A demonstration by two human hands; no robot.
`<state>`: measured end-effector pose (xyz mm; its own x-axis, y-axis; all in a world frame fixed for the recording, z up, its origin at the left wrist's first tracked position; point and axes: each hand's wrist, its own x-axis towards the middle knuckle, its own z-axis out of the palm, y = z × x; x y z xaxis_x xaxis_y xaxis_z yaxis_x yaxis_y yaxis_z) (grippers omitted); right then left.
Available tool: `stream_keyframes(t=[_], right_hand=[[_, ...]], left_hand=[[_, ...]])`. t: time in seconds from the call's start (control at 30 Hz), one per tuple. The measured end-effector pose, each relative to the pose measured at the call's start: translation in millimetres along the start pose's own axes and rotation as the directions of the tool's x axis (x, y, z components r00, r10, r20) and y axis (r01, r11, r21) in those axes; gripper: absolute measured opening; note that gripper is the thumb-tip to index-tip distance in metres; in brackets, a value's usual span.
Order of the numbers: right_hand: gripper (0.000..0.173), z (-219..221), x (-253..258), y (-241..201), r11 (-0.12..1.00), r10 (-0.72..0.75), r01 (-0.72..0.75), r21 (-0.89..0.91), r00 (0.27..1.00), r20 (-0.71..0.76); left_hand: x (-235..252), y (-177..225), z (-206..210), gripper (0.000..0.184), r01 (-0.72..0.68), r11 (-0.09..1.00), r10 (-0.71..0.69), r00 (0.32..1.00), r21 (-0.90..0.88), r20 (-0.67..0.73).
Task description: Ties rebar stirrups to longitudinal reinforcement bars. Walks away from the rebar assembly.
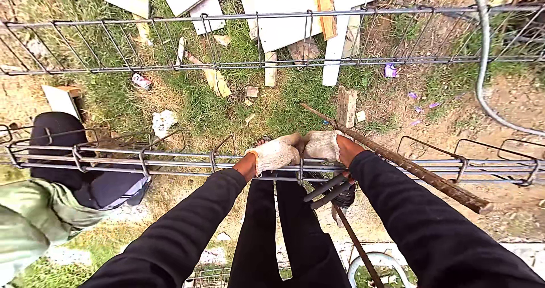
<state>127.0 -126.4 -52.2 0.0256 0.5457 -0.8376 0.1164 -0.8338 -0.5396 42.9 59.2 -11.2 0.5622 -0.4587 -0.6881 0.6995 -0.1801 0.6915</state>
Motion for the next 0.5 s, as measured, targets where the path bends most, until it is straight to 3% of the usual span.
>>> stream_keyframes(t=[0.13,0.23,0.27,0.33,0.43,0.5], right_hand=[[0.023,8,2,17,0.999,-0.046,0.046,0.01,0.997,-0.057],[0.03,-1,-20,-9,0.989,0.148,-0.148,0.012,0.988,-0.034],[0.037,-3,-25,-11,0.968,0.233,-0.233,0.097,0.973,0.01],[0.03,20,-14,21,0.994,0.021,0.003,0.107,0.976,-0.215],[0.026,2,-18,1,0.998,-0.033,0.038,0.046,0.994,-0.104],[0.025,-4,-28,-7,0.995,-0.027,0.019,-0.099,0.997,-0.077]], left_hand=[[2,3,1,0.027,-0.005,0.997,0.005,1.0,-0.08,0.007],[3,-5,-2,0.036,-0.011,0.99,0.014,1.0,-0.143,0.023],[2,0,-3,0.036,0.006,0.988,-0.004,1.0,-0.154,0.014],[0,6,-9,0.031,0.059,0.991,-0.063,0.998,-0.121,-0.03],[-5,6,-20,0.013,0.15,0.988,-0.146,0.987,0.045,-0.071],[-8,7,-26,0.02,0.252,0.953,-0.249,0.968,0.169,-0.036]])
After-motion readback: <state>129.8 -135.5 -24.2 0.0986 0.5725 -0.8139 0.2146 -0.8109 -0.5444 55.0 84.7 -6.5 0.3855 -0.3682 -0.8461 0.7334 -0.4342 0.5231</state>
